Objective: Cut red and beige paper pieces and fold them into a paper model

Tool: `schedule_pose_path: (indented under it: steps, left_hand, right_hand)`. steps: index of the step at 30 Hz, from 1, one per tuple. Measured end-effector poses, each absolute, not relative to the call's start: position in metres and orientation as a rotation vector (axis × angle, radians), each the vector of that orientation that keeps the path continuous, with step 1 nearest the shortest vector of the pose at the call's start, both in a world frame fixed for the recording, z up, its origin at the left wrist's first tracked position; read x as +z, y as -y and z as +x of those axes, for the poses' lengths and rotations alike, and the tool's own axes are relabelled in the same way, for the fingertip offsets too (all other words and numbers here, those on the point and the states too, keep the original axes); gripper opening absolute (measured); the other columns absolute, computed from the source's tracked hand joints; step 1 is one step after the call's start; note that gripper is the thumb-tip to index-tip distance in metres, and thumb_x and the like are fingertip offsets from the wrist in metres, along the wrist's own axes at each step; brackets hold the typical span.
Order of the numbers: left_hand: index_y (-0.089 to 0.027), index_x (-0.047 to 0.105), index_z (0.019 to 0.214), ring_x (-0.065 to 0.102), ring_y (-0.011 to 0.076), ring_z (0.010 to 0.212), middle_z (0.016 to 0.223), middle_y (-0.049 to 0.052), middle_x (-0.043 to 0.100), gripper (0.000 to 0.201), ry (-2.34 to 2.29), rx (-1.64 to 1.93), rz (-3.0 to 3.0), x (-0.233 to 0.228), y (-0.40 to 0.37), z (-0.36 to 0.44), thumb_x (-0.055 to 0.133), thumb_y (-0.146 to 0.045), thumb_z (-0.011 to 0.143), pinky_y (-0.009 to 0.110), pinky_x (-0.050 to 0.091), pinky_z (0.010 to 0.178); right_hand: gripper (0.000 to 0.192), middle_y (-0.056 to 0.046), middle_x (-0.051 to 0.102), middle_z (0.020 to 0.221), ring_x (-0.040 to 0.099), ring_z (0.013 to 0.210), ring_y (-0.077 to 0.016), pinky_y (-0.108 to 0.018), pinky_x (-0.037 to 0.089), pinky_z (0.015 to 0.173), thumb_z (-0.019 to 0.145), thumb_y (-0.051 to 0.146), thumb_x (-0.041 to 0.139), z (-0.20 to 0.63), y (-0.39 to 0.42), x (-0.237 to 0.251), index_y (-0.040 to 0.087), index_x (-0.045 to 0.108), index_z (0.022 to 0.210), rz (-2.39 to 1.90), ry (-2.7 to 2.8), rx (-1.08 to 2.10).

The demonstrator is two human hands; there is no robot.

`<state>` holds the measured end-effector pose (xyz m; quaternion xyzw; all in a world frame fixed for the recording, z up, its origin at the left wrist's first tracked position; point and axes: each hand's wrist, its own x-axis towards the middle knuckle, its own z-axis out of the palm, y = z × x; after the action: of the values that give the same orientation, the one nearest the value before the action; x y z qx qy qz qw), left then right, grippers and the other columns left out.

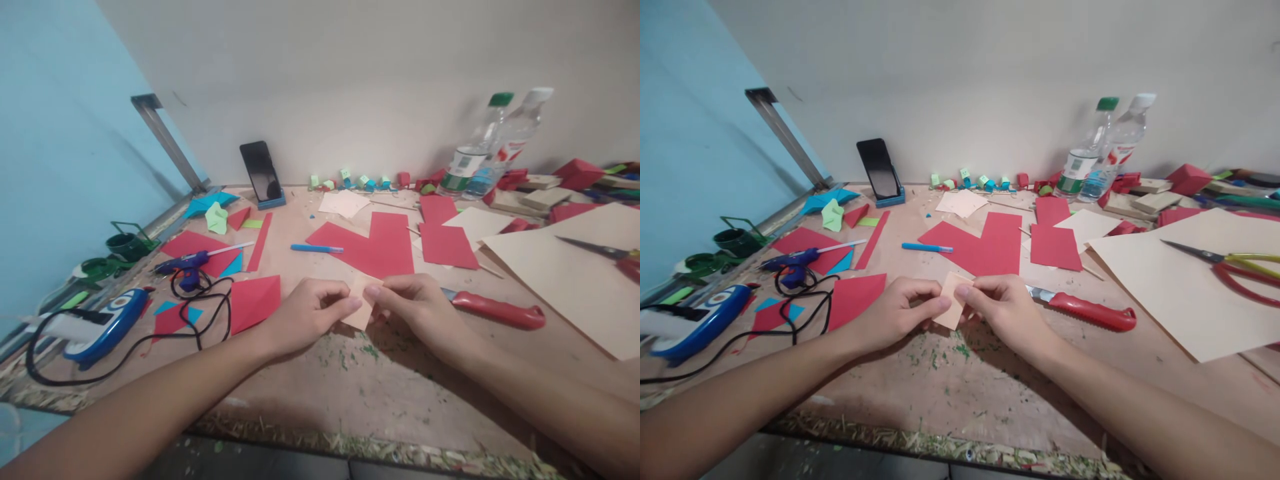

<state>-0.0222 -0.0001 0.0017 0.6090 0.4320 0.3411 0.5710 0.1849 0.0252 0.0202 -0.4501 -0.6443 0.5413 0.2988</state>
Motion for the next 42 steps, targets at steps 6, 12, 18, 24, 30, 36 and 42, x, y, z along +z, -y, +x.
schedule_pose_path:
  steps: [6,12,18,24,30,36,42]
  left_hand:
    - [-0.017,0.06,0.072,0.048,0.0102,0.061,0.064,-0.004,0.05,0.041,-1.059,0.833,1.522,0.0002,0.0002,-0.0246,0.063,-0.046,0.1,0.022,0.045,0.058]
    - [-0.016,0.06,0.074,0.047,0.0099,0.06,0.063,-0.005,0.052,0.037,-1.079,0.865,1.593,0.0062,-0.0008,-0.0252,0.06,-0.042,0.101,0.023,0.035,0.057]
    - [-0.017,0.059,0.071,0.049,0.0106,0.061,0.064,-0.004,0.054,0.036,-1.067,0.867,1.616,0.0062,-0.0016,-0.0243,0.059,-0.037,0.101,0.024,0.037,0.06]
    - [-0.017,0.059,0.072,0.048,0.0106,0.06,0.064,-0.004,0.054,0.036,-1.031,0.84,1.578,0.0042,-0.0012,-0.0248,0.062,-0.039,0.1,0.024,0.035,0.058]
    - [-0.017,0.059,0.074,0.052,0.0115,0.064,0.068,-0.003,0.055,0.035,-1.009,0.819,1.55,0.0035,-0.0007,-0.0257,0.061,-0.039,0.1,0.025,0.038,0.062]
    - [-0.017,0.054,0.071,0.043,0.0103,0.064,0.068,-0.004,0.047,0.037,-1.006,0.794,1.575,0.0047,-0.0008,-0.0258,0.063,-0.039,0.099,0.025,0.033,0.06]
    - [-0.017,0.059,0.083,0.052,0.011,0.066,0.073,-0.003,0.055,0.032,-0.972,0.881,1.441,0.001,-0.0014,-0.0244,0.065,-0.044,0.099,0.023,0.04,0.06]
  right_hand:
    - [0.044,-0.004,0.07,0.063,0.06,0.06,-0.0152,-0.027,0.045,0.059,0.079,0.058,0.082,0.1848,-0.0274,0.0201,0.018,0.075,0.065,-1.209,1.739,1.506]
    - [0.044,-0.004,0.067,0.06,0.054,0.058,-0.0147,-0.028,0.041,0.057,0.087,0.053,0.073,0.1878,-0.0266,0.0191,0.017,0.072,0.061,-1.22,1.835,1.398]
    - [0.048,-0.003,0.065,0.06,0.052,0.058,-0.0148,-0.028,0.038,0.055,0.087,0.058,0.07,0.1864,-0.0252,0.019,0.018,0.065,0.06,-1.223,1.795,1.407]
    - [0.053,0.0,0.053,0.056,0.043,0.056,-0.0128,-0.027,0.032,0.053,0.087,0.061,0.068,0.1868,-0.0246,0.0188,0.019,0.058,0.056,-1.208,1.818,1.394]
    - [0.047,0.0,0.055,0.058,0.043,0.056,-0.0122,-0.027,0.03,0.051,0.085,0.058,0.071,0.1849,-0.0239,0.0213,0.019,0.063,0.06,-1.19,1.758,1.443]
    - [0.051,0.003,0.042,0.056,0.036,0.055,-0.0117,-0.028,0.029,0.051,0.087,0.056,0.068,0.184,-0.0226,0.0226,0.021,0.052,0.055,-1.183,1.8,1.383]
    - [0.047,0.0,0.057,0.059,0.047,0.057,-0.0131,-0.027,0.036,0.054,0.082,0.06,0.075,0.183,-0.0227,0.0228,0.019,0.065,0.06,-1.165,1.765,1.437]
